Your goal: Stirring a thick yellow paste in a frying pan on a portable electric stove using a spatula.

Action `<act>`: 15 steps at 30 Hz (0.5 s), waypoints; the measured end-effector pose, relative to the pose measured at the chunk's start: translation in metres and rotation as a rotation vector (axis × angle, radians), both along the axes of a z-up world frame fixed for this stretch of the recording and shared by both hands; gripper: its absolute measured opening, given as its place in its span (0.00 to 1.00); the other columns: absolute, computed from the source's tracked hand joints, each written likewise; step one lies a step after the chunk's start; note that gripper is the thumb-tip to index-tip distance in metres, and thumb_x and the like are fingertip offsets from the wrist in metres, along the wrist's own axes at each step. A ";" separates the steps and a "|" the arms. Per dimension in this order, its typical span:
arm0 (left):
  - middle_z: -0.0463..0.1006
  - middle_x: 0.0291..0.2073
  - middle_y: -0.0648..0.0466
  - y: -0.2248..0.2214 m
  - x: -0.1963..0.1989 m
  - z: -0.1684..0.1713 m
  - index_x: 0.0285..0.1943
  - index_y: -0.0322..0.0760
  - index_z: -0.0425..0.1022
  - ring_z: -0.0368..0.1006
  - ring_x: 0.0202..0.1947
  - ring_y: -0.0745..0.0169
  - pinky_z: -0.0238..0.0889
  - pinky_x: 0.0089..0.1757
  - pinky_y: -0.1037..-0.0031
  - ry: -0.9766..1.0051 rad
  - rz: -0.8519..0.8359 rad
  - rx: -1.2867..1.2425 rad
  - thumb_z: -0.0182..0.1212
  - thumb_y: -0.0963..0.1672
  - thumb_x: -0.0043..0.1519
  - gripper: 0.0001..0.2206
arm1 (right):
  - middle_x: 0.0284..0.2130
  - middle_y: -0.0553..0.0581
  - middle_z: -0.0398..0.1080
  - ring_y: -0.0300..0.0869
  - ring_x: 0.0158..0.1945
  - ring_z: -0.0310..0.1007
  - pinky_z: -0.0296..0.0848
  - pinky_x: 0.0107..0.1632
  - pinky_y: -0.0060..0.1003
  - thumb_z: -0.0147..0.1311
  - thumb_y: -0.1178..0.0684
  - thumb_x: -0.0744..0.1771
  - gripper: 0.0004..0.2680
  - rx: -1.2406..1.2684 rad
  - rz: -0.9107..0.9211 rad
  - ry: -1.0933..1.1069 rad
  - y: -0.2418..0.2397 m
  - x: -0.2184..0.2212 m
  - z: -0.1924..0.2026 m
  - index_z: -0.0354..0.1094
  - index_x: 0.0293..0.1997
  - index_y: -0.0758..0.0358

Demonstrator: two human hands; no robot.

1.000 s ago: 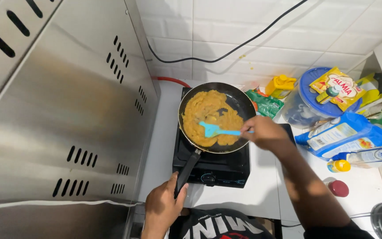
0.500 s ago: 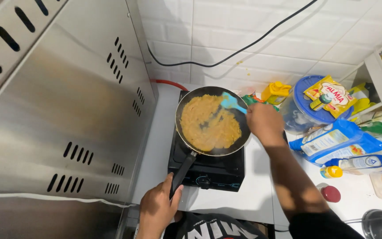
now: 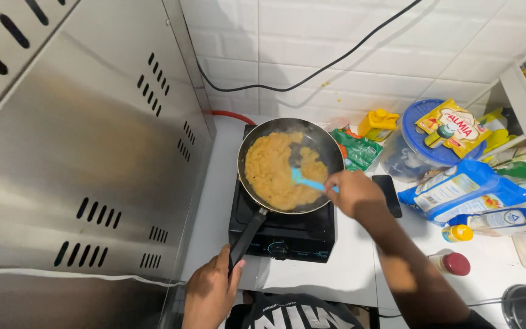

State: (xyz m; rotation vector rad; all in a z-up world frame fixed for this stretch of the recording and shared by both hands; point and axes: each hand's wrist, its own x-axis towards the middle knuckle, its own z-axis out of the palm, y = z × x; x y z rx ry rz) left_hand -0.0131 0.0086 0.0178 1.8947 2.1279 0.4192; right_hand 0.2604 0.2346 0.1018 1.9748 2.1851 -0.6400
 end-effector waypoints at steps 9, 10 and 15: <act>0.79 0.25 0.55 0.000 0.004 0.007 0.65 0.38 0.69 0.76 0.21 0.58 0.73 0.26 0.66 0.037 0.028 -0.048 0.57 0.54 0.66 0.23 | 0.45 0.38 0.80 0.42 0.46 0.77 0.78 0.40 0.46 0.55 0.42 0.66 0.07 0.226 0.075 0.029 -0.039 0.041 -0.039 0.82 0.40 0.39; 0.79 0.25 0.55 0.001 0.005 0.008 0.65 0.38 0.69 0.76 0.21 0.58 0.73 0.26 0.66 0.036 0.028 -0.050 0.57 0.54 0.66 0.23 | 0.45 0.38 0.80 0.42 0.46 0.77 0.78 0.40 0.46 0.55 0.42 0.66 0.07 0.225 0.075 0.028 -0.033 0.035 -0.041 0.82 0.40 0.39; 0.81 0.31 0.53 -0.001 0.006 0.019 0.64 0.35 0.68 0.78 0.25 0.53 0.74 0.28 0.63 -0.043 0.028 -0.001 0.55 0.52 0.67 0.22 | 0.42 0.52 0.78 0.58 0.46 0.76 0.74 0.42 0.53 0.46 0.39 0.70 0.10 0.177 -0.096 -0.109 -0.016 0.005 -0.023 0.75 0.51 0.33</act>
